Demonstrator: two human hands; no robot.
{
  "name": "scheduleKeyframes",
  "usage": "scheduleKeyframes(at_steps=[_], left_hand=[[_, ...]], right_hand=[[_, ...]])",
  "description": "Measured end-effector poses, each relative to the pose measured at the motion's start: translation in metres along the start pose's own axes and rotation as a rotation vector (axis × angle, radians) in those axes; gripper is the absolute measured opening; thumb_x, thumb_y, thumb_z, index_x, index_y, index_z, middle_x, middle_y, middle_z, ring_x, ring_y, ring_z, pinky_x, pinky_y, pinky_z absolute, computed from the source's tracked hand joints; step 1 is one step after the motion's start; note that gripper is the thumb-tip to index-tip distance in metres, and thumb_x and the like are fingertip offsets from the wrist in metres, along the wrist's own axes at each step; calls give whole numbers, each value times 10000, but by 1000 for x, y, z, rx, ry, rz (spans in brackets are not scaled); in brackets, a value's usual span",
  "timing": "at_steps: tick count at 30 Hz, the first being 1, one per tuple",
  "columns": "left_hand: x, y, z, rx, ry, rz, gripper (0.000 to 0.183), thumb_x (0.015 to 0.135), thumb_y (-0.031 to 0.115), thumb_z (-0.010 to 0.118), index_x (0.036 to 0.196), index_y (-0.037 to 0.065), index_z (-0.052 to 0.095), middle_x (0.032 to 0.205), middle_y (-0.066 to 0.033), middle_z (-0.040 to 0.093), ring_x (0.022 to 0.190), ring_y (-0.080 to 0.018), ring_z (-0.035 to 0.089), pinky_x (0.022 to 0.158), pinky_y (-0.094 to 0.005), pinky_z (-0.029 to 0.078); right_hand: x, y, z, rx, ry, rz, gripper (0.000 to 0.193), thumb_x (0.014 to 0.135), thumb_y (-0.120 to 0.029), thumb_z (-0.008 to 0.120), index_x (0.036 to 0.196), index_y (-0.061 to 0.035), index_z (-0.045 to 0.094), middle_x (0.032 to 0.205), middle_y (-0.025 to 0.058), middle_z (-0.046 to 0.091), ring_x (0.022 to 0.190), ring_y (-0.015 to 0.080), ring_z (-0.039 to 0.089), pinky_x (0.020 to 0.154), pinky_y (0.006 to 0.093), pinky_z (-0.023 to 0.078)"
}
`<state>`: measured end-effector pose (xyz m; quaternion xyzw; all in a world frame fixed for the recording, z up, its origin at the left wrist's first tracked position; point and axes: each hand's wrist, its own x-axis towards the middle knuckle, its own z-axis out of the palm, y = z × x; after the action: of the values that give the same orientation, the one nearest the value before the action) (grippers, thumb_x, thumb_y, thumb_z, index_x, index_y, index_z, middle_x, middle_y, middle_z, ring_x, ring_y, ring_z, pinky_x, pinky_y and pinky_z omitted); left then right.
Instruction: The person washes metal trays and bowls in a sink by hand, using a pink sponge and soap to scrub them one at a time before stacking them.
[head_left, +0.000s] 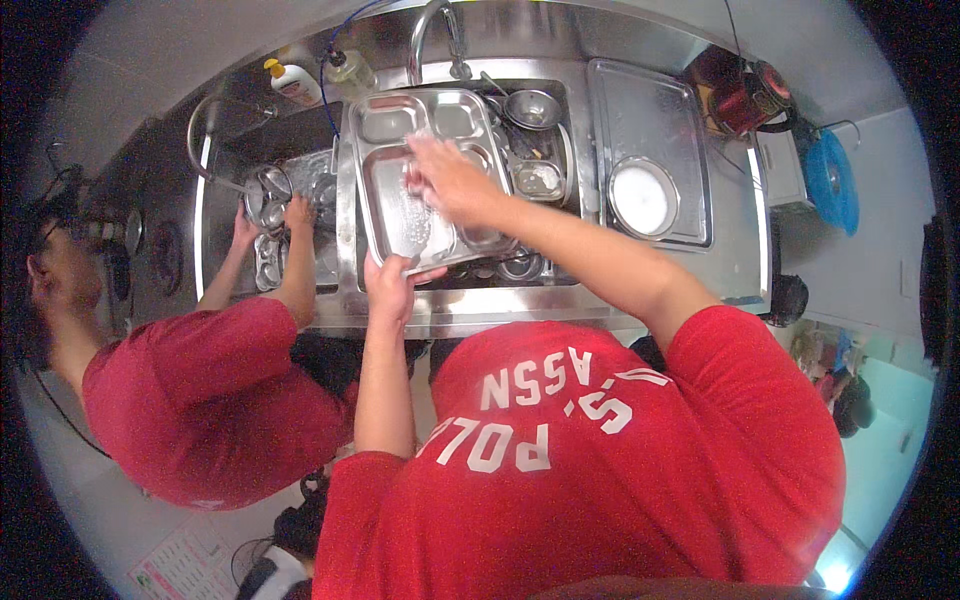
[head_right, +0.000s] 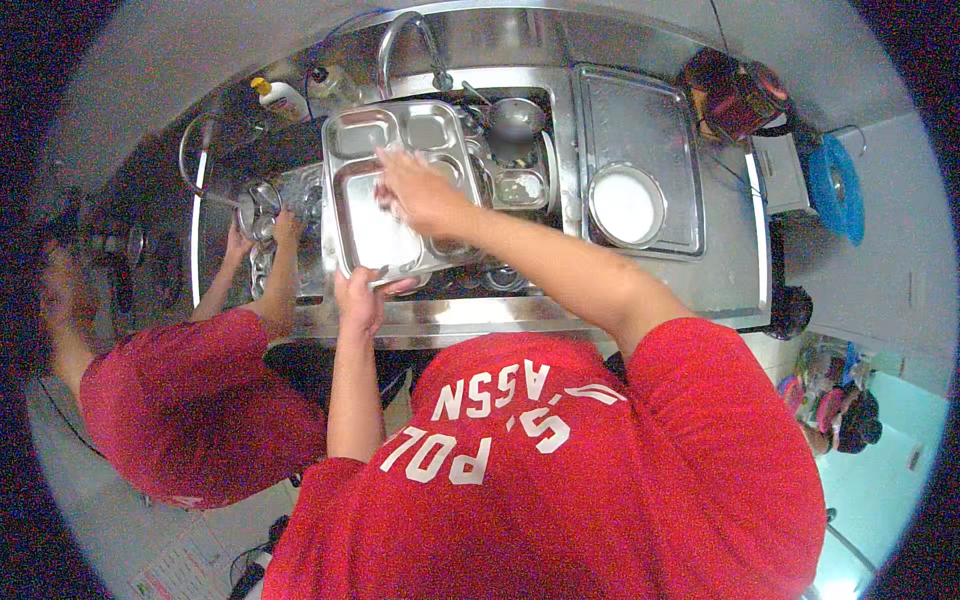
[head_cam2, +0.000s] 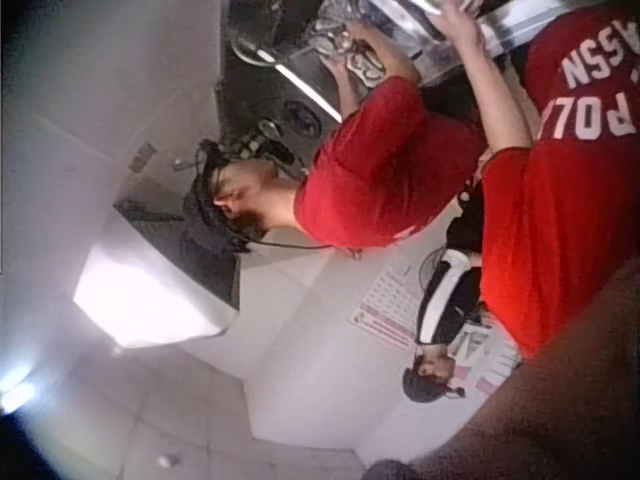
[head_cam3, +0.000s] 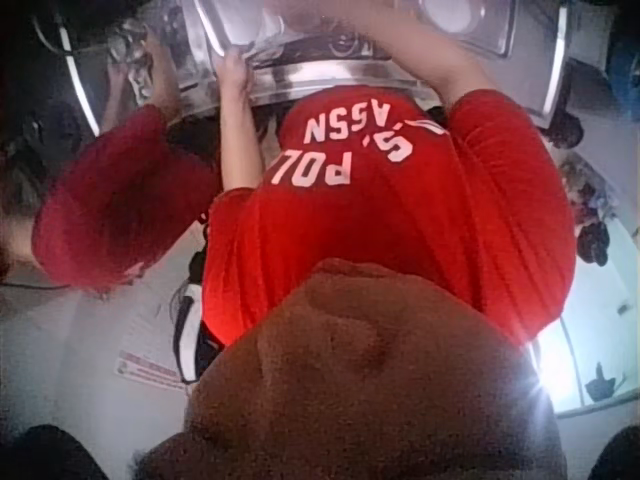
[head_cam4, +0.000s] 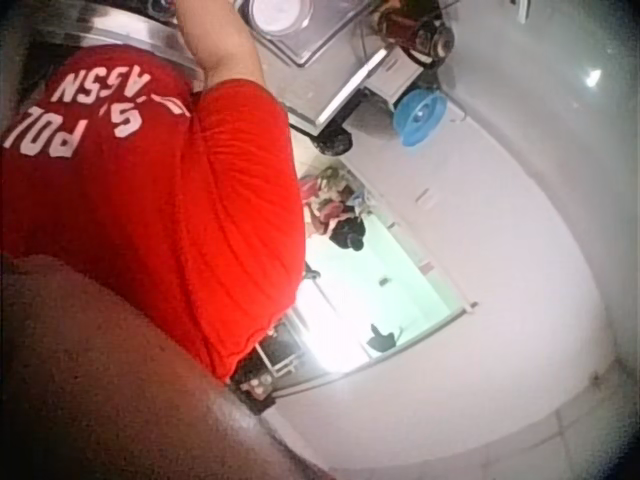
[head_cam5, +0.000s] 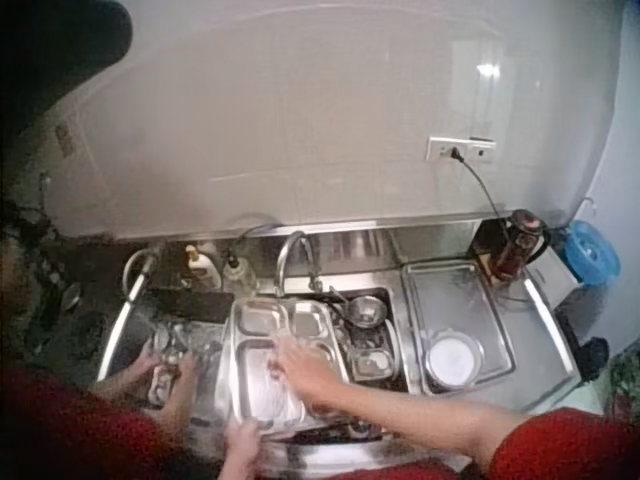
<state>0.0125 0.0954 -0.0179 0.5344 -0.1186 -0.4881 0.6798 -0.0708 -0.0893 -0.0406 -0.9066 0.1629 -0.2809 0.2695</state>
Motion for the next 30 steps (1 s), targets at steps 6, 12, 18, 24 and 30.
scheduleKeyframes(at_steps=[6,12,18,24,30], left_hand=[[3,-13,-8,-44,-6,-31,485,790,-4,458,1273,29,448,1126,-133,588,975,-280,647,755,-482,610],[6,-16,-15,-97,-74,-30,607,755,-22,428,1360,12,383,1217,-194,579,1057,-344,635,808,-529,588],[-9,-8,5,-115,-73,-36,638,740,-26,427,1372,-4,343,1229,-206,562,1053,-379,630,830,-587,572],[-6,-15,-5,-19,-90,6,639,751,-9,439,1380,-30,327,1249,-228,552,1071,-434,616,828,-612,570],[-10,-1,8,-71,-189,-87,667,736,-21,435,1392,-5,318,1254,-227,550,1057,-448,618,824,-603,572]], right_hand=[[-42,-49,2,264,-423,-60,466,971,-270,505,1361,-26,434,1417,248,447,1358,429,375,1139,553,252],[-21,-56,-12,57,-476,-72,581,968,-291,497,1463,-47,315,1463,253,396,1366,395,385,1144,532,271],[-12,-33,-6,-85,-371,-45,525,962,-226,476,1451,-70,370,1491,261,354,1395,371,353,1167,525,223],[-22,-62,-18,-48,-509,-76,566,943,-234,486,1447,-11,357,1525,229,320,1431,375,288,1166,522,221],[24,-27,1,-194,-159,-33,625,933,-181,486,1498,-16,274,1568,203,246,1453,375,231,1172,523,199]])
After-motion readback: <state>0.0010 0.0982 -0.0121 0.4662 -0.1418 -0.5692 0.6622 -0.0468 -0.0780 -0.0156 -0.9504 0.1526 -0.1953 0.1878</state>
